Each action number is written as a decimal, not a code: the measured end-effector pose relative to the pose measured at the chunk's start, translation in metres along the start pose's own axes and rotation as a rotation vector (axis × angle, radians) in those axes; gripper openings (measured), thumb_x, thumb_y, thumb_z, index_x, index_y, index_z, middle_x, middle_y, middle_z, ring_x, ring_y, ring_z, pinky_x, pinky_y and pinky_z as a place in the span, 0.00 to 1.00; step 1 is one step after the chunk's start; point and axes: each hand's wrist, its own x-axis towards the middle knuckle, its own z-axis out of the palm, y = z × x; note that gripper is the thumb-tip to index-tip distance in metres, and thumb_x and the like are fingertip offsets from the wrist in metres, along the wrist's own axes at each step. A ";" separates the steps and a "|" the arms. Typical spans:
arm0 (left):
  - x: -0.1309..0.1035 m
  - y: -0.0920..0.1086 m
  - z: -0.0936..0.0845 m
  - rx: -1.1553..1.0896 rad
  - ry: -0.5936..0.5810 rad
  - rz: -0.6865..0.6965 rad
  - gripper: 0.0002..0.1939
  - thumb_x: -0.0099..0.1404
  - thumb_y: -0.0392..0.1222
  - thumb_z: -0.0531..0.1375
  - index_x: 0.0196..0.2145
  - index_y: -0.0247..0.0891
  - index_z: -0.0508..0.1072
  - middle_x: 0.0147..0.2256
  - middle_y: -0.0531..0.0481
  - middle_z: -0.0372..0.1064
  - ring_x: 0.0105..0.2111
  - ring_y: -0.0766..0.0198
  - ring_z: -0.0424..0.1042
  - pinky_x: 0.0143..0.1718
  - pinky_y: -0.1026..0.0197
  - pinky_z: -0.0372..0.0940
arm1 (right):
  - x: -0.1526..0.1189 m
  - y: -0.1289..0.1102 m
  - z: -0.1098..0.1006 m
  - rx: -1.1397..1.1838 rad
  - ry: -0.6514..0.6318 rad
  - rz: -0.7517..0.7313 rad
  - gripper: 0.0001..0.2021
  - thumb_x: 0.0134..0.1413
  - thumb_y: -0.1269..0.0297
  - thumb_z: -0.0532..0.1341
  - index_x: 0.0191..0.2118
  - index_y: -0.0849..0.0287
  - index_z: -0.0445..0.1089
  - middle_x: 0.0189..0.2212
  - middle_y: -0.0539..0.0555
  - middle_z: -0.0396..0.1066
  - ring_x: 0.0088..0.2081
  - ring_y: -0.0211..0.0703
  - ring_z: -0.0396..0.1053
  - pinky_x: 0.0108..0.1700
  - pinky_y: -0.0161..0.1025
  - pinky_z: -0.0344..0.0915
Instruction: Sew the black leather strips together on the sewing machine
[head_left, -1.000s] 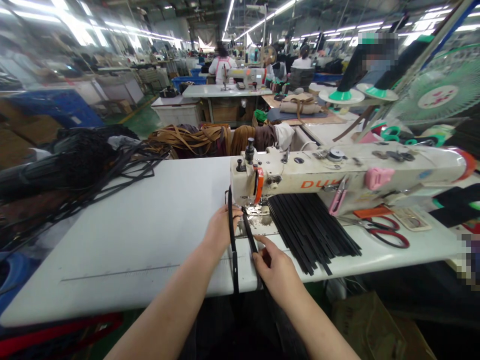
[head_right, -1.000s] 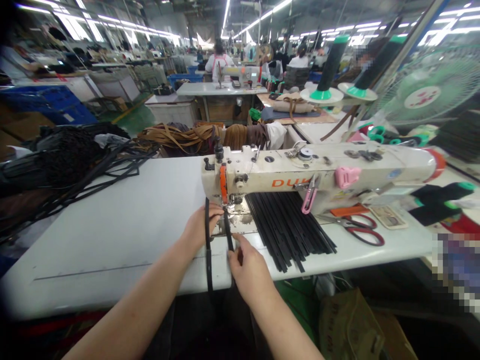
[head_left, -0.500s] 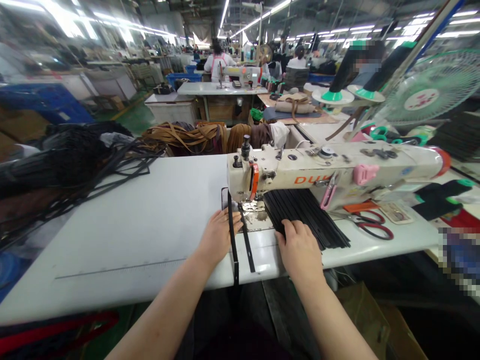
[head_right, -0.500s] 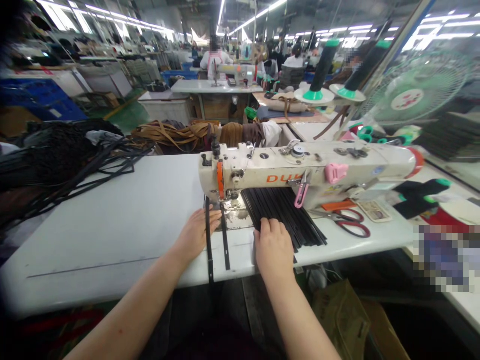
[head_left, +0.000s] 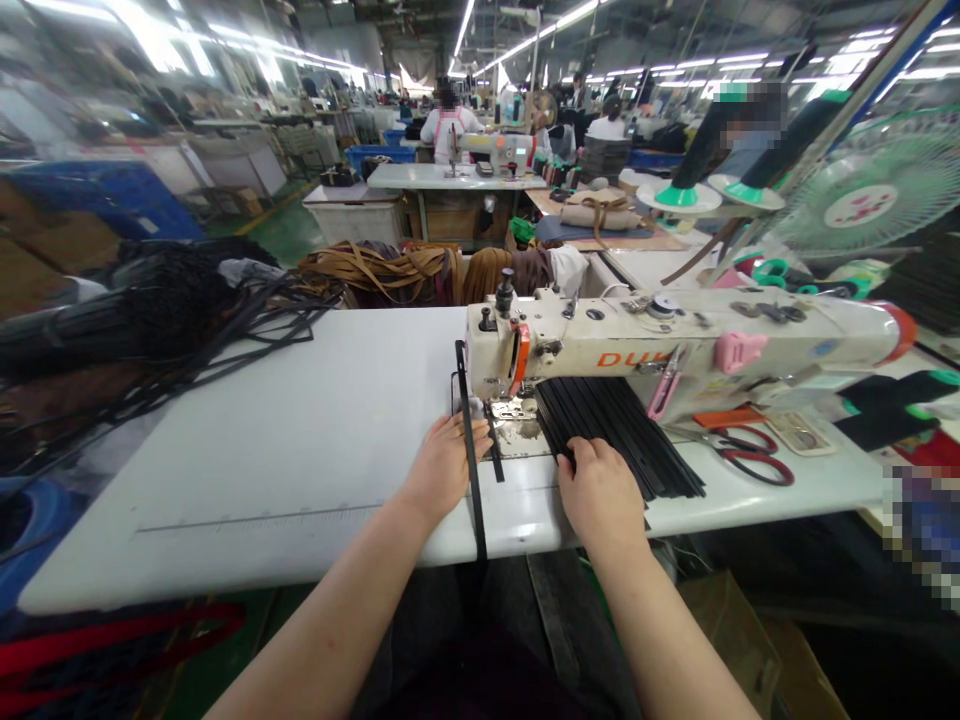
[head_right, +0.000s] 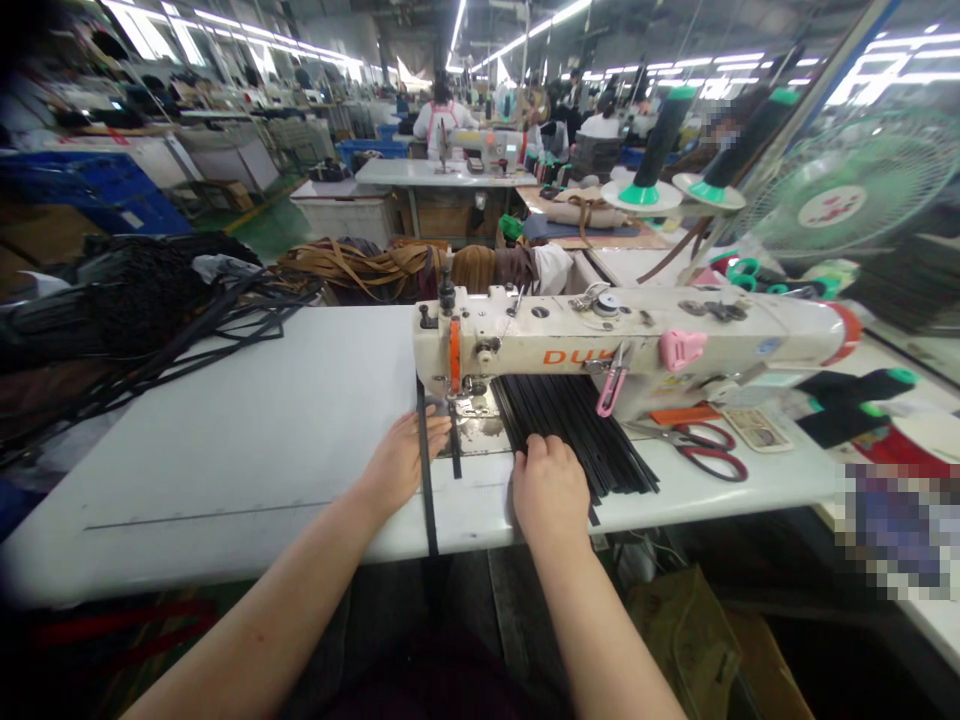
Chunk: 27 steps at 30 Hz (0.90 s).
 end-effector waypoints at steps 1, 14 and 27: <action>0.000 0.001 0.000 -0.001 0.006 -0.001 0.13 0.76 0.40 0.54 0.50 0.40 0.78 0.53 0.45 0.76 0.61 0.51 0.67 0.65 0.42 0.60 | 0.000 -0.002 0.000 -0.027 0.005 -0.012 0.05 0.65 0.71 0.62 0.44 0.66 0.73 0.38 0.63 0.72 0.41 0.57 0.69 0.43 0.45 0.62; 0.000 -0.003 0.004 0.007 0.016 -0.013 0.12 0.75 0.38 0.57 0.50 0.39 0.78 0.53 0.46 0.76 0.61 0.52 0.67 0.66 0.41 0.59 | 0.001 0.005 -0.007 0.357 0.033 0.153 0.15 0.57 0.67 0.57 0.47 0.66 0.75 0.39 0.63 0.75 0.39 0.55 0.75 0.39 0.44 0.67; 0.002 0.004 -0.002 0.041 0.001 0.016 0.11 0.75 0.40 0.57 0.52 0.42 0.76 0.54 0.45 0.74 0.61 0.52 0.67 0.66 0.42 0.59 | -0.044 -0.001 -0.025 1.684 -0.286 0.517 0.14 0.48 0.60 0.67 0.40 0.59 0.69 0.30 0.53 0.74 0.25 0.39 0.65 0.26 0.34 0.60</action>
